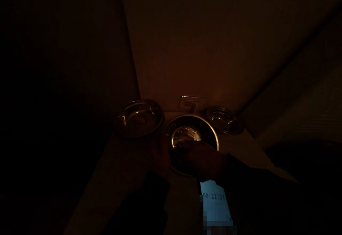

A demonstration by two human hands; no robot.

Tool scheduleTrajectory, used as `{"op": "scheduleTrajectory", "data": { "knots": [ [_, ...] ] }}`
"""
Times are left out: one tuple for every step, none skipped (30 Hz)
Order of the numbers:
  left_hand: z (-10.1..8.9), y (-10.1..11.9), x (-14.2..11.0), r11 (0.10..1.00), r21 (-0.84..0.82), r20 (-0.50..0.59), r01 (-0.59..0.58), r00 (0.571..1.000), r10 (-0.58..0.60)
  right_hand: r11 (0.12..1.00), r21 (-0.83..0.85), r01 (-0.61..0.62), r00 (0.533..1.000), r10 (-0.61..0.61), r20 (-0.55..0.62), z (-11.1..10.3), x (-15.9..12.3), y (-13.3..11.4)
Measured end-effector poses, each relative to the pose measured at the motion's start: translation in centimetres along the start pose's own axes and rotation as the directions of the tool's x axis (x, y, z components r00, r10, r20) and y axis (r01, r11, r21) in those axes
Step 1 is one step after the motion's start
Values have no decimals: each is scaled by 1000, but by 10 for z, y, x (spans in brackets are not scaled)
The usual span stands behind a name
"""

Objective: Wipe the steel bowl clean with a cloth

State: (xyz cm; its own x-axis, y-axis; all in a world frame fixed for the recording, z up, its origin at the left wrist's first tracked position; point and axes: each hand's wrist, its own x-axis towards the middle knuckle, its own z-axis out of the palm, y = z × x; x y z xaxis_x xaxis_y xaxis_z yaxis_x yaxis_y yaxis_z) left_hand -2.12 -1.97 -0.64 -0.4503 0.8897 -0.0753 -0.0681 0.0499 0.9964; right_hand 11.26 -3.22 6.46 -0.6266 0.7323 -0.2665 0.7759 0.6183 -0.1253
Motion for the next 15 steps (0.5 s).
{"op": "scheduleTrajectory", "data": {
  "knots": [
    [0, 1, -1, 1000, -13, 9, 14, 1000, -14, 1000, -13, 1, 1000, -1, 8, 0, -2, 1],
    [0, 2, -1, 999, -38, 22, 37, 999, -36, 1000, -24, 3, 1000, -2, 12, 0, -3, 2],
    [1, 3, -1, 995, -74, 45, 60, 997, -56, 999, -34, 5, 1000, -5, 11, 1, -4, 3],
    [1, 4, -1, 989, -119, 72, 85, 994, -77, 999, -42, 15, 1000, -14, 8, 1, -5, 3],
    [2, 4, 0, 981, -160, 101, 108, 991, -92, 998, -54, 31, 999, -31, 8, 2, -5, 3],
    [2, 5, 0, 976, -185, 132, 119, 987, -95, 996, -70, 47, 999, -46, 6, 3, -5, 2],
    [2, 5, 1, 974, -190, 155, 122, 983, -93, 995, -88, 54, 999, -54, 4, 4, -6, 2],
    [2, 6, 1, 975, -184, 166, 122, 982, -92, 993, -102, 55, 998, -55, 4, 4, -6, 2],
    [2, 7, 1, 978, -167, 169, 124, 981, -96, 992, -110, 54, 999, -53, 6, 5, -6, 1],
    [2, 8, 0, 981, -148, 171, 129, 980, -103, 992, -115, 50, 999, -50, 7, 6, -6, 1],
    [2, 8, 0, 981, -135, 170, 139, 979, -115, 992, -116, 45, 999, -45, 0, 7, -5, 1],
    [1, 9, -1, 979, -132, 171, 157, 976, -133, 993, -112, 40, 999, -41, -13, 8, -5, 2],
    [1, 10, -1, 974, -139, 174, 177, 973, -151, 995, -94, 37, 999, -40, -33, 9, -3, 2],
    [1, 10, -2, 970, -150, 185, 191, 969, -162, 998, -49, 33, 997, -36, -61, 11, -1, 2],
    [0, 9, -2, 966, -165, 190, 200, 967, -168, 1000, 14, 27, 995, -25, -97, 13, 2, 1]
  ]
}}
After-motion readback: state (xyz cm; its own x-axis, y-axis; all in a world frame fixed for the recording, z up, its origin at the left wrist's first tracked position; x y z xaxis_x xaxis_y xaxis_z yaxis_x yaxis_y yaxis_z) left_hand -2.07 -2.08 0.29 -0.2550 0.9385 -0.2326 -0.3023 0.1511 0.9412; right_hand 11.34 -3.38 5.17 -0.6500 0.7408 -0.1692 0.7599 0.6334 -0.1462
